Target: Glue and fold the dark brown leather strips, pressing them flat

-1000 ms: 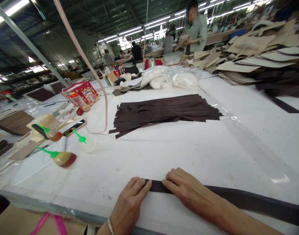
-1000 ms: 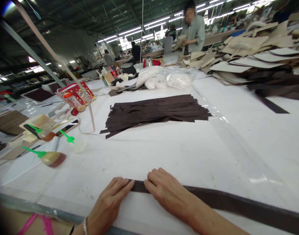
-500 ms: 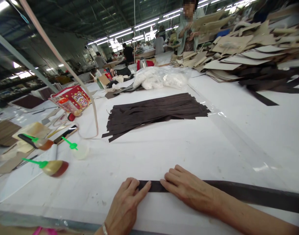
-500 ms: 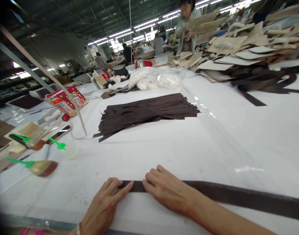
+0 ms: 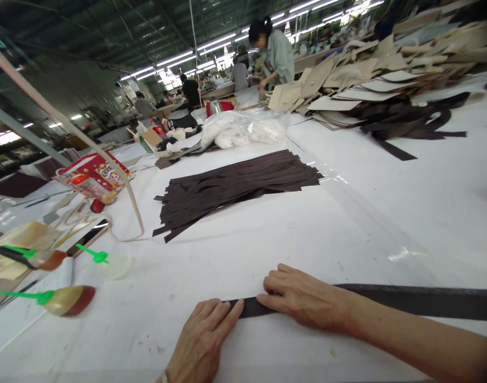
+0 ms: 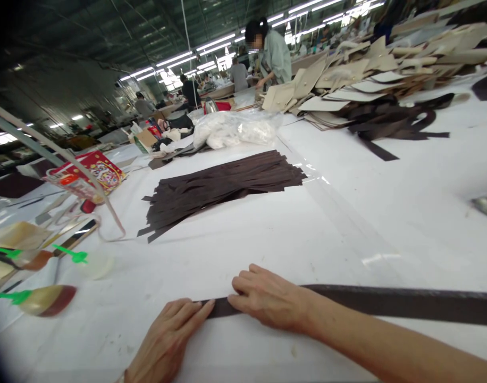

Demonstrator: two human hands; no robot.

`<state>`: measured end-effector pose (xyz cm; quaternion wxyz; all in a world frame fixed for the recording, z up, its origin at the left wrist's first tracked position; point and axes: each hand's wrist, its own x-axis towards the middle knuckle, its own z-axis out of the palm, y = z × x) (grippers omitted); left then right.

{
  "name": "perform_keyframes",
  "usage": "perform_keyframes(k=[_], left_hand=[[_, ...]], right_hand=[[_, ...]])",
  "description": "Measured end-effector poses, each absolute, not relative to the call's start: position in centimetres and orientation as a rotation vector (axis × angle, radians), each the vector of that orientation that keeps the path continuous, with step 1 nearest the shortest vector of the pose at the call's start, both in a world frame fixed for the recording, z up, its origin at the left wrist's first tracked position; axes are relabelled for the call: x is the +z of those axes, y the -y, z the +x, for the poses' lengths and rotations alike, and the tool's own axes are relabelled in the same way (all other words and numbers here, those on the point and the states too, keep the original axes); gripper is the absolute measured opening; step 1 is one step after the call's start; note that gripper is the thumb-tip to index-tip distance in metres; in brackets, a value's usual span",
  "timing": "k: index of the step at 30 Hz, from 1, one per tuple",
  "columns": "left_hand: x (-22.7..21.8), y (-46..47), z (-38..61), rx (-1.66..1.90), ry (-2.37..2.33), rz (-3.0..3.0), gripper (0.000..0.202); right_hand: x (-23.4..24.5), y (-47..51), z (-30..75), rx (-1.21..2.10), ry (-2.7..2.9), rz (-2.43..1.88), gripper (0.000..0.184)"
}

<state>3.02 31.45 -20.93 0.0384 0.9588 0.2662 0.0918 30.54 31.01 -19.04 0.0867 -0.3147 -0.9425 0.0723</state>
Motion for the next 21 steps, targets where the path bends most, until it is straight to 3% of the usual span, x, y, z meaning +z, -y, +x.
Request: perform_keyframes(k=[10, 21], left_hand=[[-20.1, -31.5, 4.4, 0.116, -0.859, 3.063, 0.065], [-20.9, -31.2, 5.5, 0.39, -0.746, 3.0, 0.053]], right_hand=[[-18.5, -30.5, 33.0, 0.191, 2.814, -0.92, 0.013], [-17.8, -30.2, 34.3, 0.138, 2.842, -0.89, 0.011]])
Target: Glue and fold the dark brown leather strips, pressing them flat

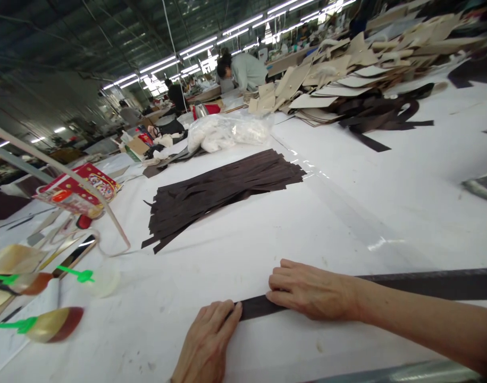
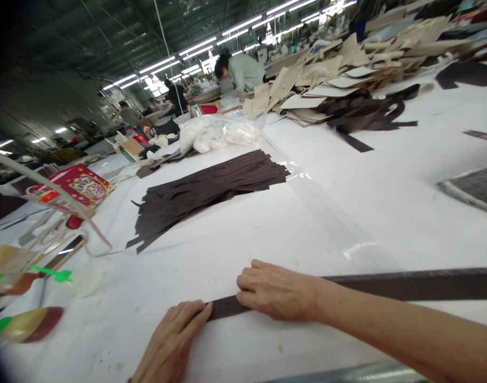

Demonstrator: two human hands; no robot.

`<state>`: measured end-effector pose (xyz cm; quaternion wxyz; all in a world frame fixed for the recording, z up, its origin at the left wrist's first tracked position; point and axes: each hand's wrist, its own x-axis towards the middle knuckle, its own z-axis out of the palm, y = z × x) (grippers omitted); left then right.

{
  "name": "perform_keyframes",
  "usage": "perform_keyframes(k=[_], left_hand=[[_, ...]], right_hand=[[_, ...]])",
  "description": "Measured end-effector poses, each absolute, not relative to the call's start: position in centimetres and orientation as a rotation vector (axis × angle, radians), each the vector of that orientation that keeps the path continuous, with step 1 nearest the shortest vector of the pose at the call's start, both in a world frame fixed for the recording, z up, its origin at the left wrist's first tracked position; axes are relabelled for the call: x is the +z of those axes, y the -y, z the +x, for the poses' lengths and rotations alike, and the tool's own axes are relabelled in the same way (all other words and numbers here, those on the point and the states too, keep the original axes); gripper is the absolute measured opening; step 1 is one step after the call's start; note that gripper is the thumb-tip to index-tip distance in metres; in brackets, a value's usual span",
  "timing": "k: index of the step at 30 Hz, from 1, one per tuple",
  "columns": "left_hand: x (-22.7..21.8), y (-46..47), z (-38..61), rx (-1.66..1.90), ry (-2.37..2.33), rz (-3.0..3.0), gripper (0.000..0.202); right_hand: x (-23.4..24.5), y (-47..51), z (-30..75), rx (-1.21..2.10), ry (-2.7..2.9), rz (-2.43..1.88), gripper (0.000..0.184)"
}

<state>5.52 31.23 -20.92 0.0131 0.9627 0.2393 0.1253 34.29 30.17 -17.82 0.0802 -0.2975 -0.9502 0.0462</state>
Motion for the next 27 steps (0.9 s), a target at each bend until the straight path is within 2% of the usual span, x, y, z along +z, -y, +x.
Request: perform_keyframes(k=[3, 11, 14, 21, 27], left_hand=[[-21.0, -31.3, 6.0, 0.325, -0.738, 2.969, 0.053], [-20.2, -31.1, 7.7, 0.04, -0.841, 3.136, 0.075], [-20.2, -31.2, 7.8, 0.078, -0.834, 3.142, 0.074], [-20.5, -31.5, 9.2, 0.275, -0.648, 3.098, 0.056], [-20.1, -31.7, 10.8, -0.005, -0.678, 3.076, 0.073]], right_hand=[[-17.9, -30.0, 34.8, 0.116, 2.829, -0.886, 0.013], [-17.9, -29.1, 36.6, 0.039, 2.822, -0.881, 0.015], [-17.8, -28.8, 37.4, 0.022, 2.819, -0.887, 0.015], [-17.7, -28.2, 39.1, -0.011, 2.829, -0.907, 0.014], [-17.6, -27.5, 40.6, -0.008, 2.819, -0.941, 0.015]])
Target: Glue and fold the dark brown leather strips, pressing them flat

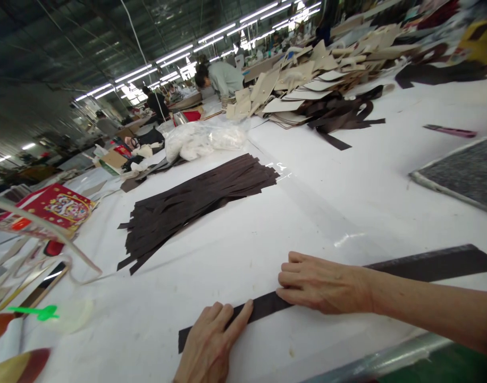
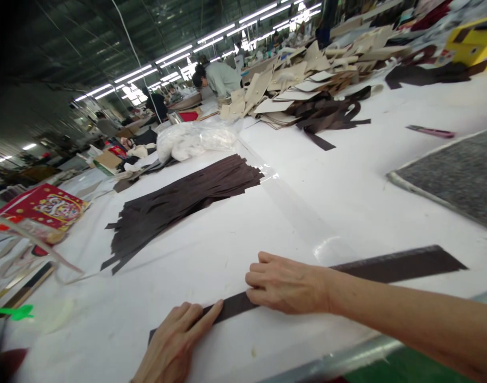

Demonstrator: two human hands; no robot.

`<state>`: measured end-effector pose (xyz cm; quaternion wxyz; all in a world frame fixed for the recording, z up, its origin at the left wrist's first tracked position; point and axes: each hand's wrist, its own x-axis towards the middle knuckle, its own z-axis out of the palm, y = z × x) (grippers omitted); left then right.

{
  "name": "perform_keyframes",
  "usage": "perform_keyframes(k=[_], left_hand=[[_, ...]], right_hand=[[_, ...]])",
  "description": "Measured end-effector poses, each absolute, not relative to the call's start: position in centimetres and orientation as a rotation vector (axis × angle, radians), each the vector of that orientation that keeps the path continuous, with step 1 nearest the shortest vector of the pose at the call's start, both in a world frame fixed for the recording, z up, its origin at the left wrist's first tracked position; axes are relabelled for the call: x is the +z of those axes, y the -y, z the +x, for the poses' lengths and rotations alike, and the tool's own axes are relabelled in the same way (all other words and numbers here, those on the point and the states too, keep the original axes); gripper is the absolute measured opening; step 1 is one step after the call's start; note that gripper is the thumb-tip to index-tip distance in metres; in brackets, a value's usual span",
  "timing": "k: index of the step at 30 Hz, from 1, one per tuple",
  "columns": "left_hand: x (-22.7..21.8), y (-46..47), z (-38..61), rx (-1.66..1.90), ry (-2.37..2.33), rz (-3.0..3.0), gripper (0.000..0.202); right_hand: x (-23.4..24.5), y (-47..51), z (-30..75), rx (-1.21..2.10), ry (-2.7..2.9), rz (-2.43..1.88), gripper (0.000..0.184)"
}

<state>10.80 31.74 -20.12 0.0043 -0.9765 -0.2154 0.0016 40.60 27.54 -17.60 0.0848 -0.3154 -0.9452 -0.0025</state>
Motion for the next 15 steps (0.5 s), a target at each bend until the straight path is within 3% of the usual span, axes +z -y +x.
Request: perform_keyframes(k=[3, 9, 15], left_hand=[[-20.2, -32.0, 10.8, -0.025, 0.645, -3.035, 0.07], [-19.2, -31.5, 13.8, -0.325, 0.689, -3.066, 0.046], [-20.6, -29.7, 18.4, -0.589, 0.618, -3.242, 0.043]], right_hand=[[-17.5, -27.2, 41.4, 0.002, 2.814, -0.953, 0.016], [-17.5, -26.8, 42.2, -0.011, 2.786, -0.958, 0.015], [-17.6, -26.8, 42.3, 0.004, 2.791, -0.973, 0.018]])
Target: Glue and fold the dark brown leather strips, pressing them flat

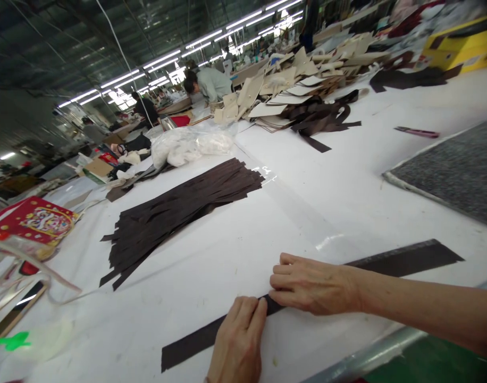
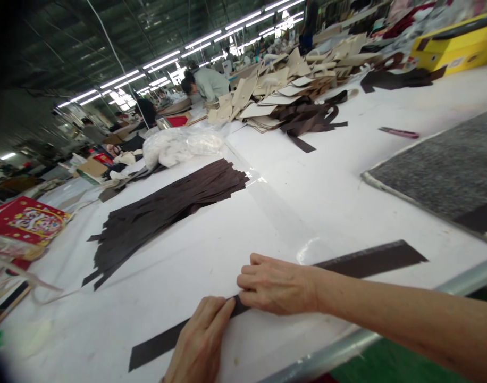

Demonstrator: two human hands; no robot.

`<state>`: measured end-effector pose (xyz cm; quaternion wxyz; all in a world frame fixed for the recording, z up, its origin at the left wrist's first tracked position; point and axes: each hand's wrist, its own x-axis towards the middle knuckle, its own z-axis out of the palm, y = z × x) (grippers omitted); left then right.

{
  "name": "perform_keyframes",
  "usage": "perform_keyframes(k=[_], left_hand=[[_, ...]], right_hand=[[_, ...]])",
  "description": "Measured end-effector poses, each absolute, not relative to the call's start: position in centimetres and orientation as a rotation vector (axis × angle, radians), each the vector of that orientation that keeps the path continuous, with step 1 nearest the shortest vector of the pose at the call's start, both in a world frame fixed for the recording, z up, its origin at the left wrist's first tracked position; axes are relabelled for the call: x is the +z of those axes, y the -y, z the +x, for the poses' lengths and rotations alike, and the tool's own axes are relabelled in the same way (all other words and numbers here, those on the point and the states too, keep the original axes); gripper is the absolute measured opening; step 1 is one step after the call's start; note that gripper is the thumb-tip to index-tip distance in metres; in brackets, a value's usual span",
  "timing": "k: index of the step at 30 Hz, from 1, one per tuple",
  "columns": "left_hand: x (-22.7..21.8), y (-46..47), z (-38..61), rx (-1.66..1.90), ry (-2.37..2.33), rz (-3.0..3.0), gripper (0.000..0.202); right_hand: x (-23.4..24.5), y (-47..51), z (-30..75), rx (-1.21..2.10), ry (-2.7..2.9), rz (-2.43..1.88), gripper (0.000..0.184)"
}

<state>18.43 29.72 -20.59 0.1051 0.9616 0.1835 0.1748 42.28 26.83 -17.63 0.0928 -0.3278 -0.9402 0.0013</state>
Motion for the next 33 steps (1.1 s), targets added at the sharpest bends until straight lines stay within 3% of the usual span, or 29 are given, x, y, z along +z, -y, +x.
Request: perform_keyframes(k=[12, 25, 33], left_hand=[[-22.6, -28.9, 17.9, 0.484, -0.654, 2.994, 0.068], [-22.8, -29.5, 19.0, 0.345, -0.66, 3.145, 0.075], [-23.1, -29.8, 20.3, 0.589, -0.555, 2.918, 0.048]], right_hand=[[-17.7, -26.6, 43.7, -0.076, 2.824, -0.928, 0.018], [-16.8, -25.0, 47.2, -0.132, 2.876, -1.004, 0.015], [-16.7, -23.9, 48.8, -0.1, 2.888, -1.094, 0.012]])
